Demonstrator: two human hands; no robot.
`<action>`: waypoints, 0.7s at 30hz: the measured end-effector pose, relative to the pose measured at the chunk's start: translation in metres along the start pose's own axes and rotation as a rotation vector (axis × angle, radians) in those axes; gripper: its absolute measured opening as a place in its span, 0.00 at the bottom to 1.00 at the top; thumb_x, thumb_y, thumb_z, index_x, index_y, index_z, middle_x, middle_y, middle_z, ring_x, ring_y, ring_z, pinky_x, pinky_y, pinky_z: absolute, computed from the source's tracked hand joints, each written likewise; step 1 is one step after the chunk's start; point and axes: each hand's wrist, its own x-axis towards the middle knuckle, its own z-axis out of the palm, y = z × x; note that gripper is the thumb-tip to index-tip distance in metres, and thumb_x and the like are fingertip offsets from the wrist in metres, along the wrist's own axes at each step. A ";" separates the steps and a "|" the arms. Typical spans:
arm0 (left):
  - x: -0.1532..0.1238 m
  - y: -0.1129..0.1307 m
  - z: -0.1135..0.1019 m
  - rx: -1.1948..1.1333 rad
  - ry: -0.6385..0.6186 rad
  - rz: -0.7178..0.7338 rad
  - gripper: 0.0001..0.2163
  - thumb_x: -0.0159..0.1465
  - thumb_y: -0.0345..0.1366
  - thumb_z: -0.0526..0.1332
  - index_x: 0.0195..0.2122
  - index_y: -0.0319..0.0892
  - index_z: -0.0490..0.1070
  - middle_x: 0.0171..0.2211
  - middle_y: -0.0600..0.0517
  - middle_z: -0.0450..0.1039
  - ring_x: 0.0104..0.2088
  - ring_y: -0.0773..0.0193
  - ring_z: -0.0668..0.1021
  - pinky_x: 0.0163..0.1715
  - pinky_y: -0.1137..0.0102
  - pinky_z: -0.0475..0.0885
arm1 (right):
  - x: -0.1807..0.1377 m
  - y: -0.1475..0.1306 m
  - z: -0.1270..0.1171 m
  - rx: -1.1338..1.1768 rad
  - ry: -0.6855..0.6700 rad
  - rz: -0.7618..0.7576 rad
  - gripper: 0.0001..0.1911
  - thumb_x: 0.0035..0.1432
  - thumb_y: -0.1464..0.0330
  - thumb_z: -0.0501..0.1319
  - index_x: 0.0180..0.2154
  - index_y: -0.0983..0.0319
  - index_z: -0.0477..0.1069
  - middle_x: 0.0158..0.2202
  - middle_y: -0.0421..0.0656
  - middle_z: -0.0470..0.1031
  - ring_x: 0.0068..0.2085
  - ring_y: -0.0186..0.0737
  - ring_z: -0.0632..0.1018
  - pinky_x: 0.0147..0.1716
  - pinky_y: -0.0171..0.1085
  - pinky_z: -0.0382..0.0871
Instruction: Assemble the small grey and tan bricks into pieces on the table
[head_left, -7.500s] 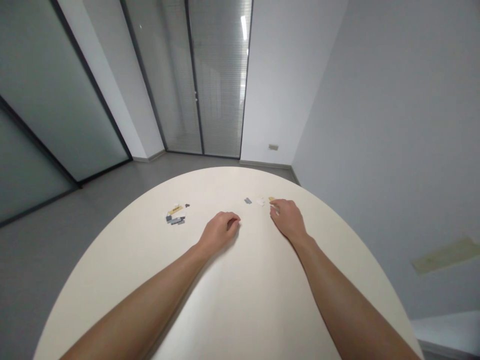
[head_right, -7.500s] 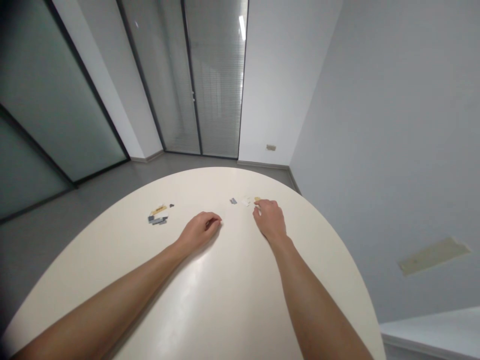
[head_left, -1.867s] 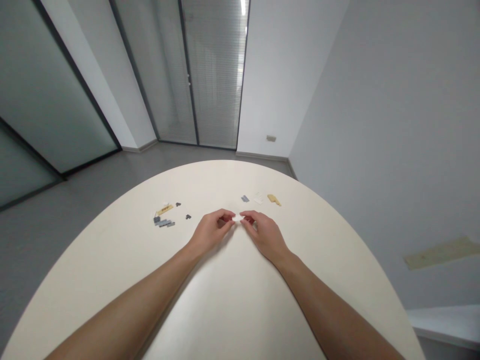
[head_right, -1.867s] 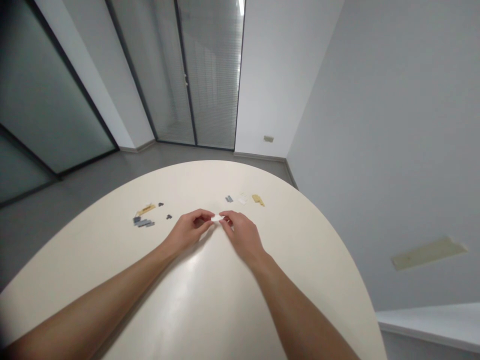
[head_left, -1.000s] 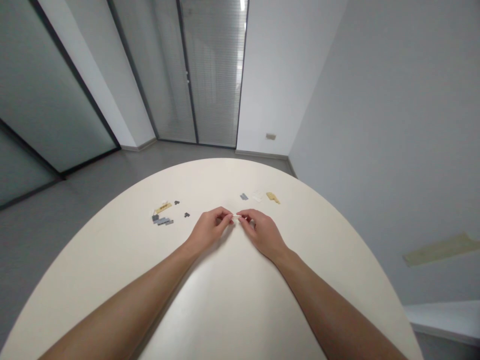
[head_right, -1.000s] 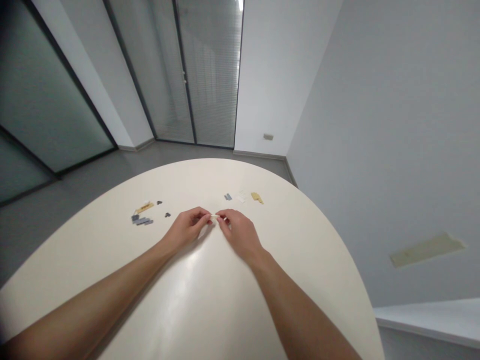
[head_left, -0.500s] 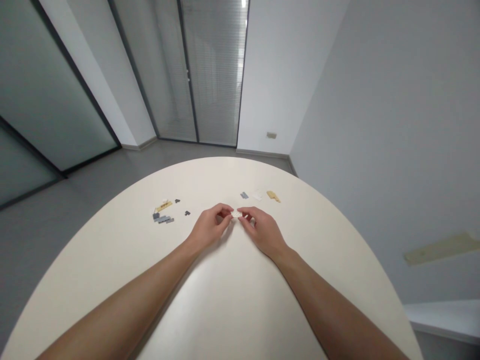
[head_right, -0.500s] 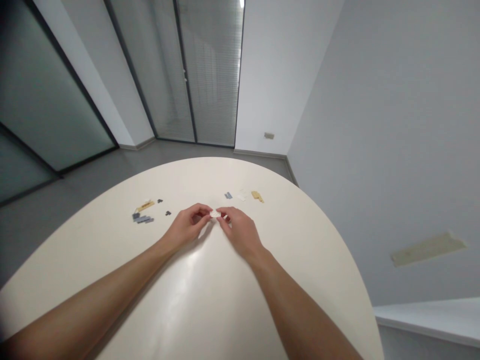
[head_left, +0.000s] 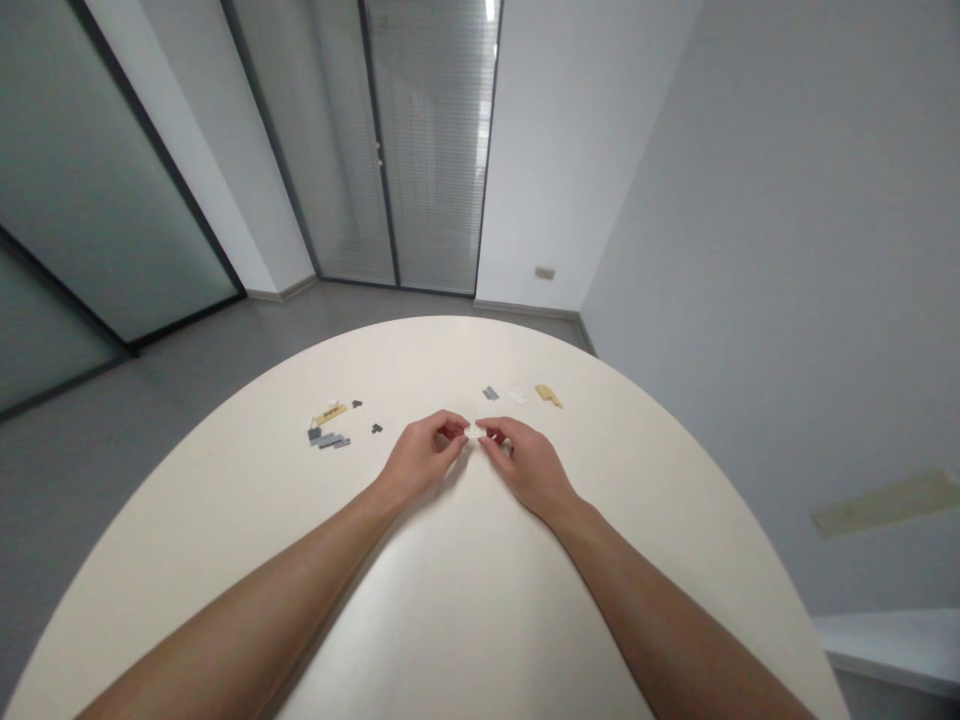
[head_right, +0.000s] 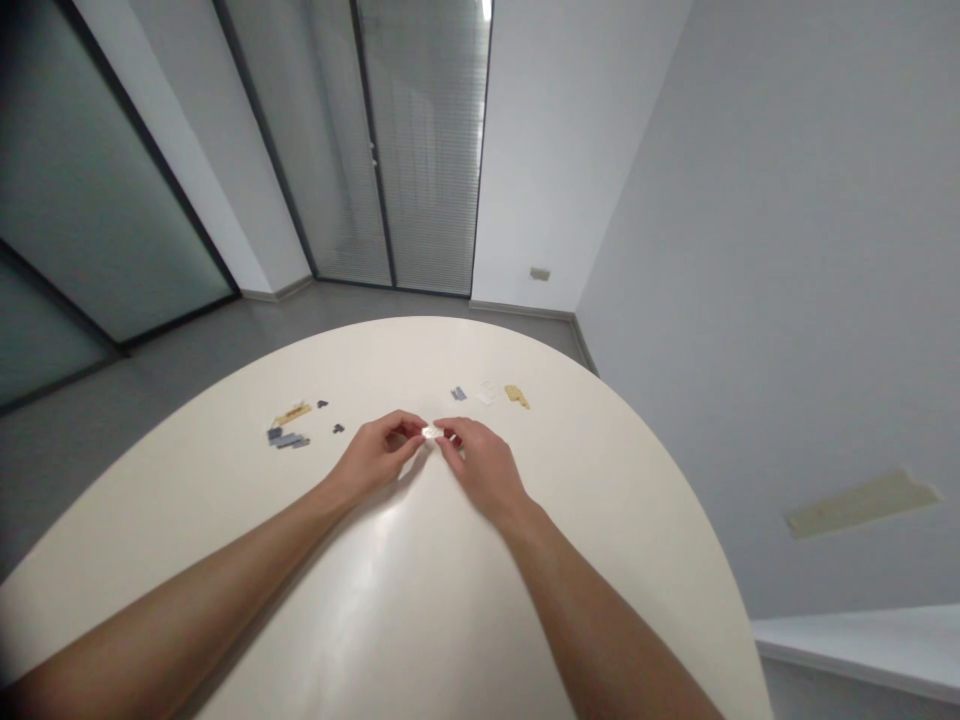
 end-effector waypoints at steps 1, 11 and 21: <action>0.000 0.000 0.000 -0.004 -0.001 0.001 0.08 0.65 0.38 0.61 0.41 0.42 0.75 0.36 0.49 0.79 0.35 0.63 0.79 0.39 0.68 0.73 | 0.000 0.000 0.000 0.000 -0.002 0.002 0.11 0.66 0.68 0.59 0.49 0.57 0.75 0.46 0.43 0.81 0.41 0.40 0.79 0.45 0.41 0.71; -0.001 -0.001 0.000 -0.020 0.002 -0.004 0.08 0.64 0.38 0.63 0.43 0.42 0.75 0.36 0.49 0.79 0.35 0.63 0.78 0.38 0.67 0.73 | -0.001 0.000 0.000 0.006 0.008 0.003 0.10 0.66 0.68 0.60 0.48 0.57 0.75 0.45 0.43 0.81 0.41 0.39 0.79 0.44 0.40 0.71; 0.001 -0.005 0.000 -0.020 -0.001 -0.025 0.09 0.64 0.37 0.64 0.44 0.42 0.75 0.37 0.50 0.79 0.36 0.63 0.79 0.40 0.67 0.73 | -0.002 0.001 0.000 -0.010 -0.006 -0.010 0.08 0.64 0.68 0.63 0.46 0.58 0.75 0.41 0.42 0.81 0.41 0.40 0.79 0.43 0.40 0.70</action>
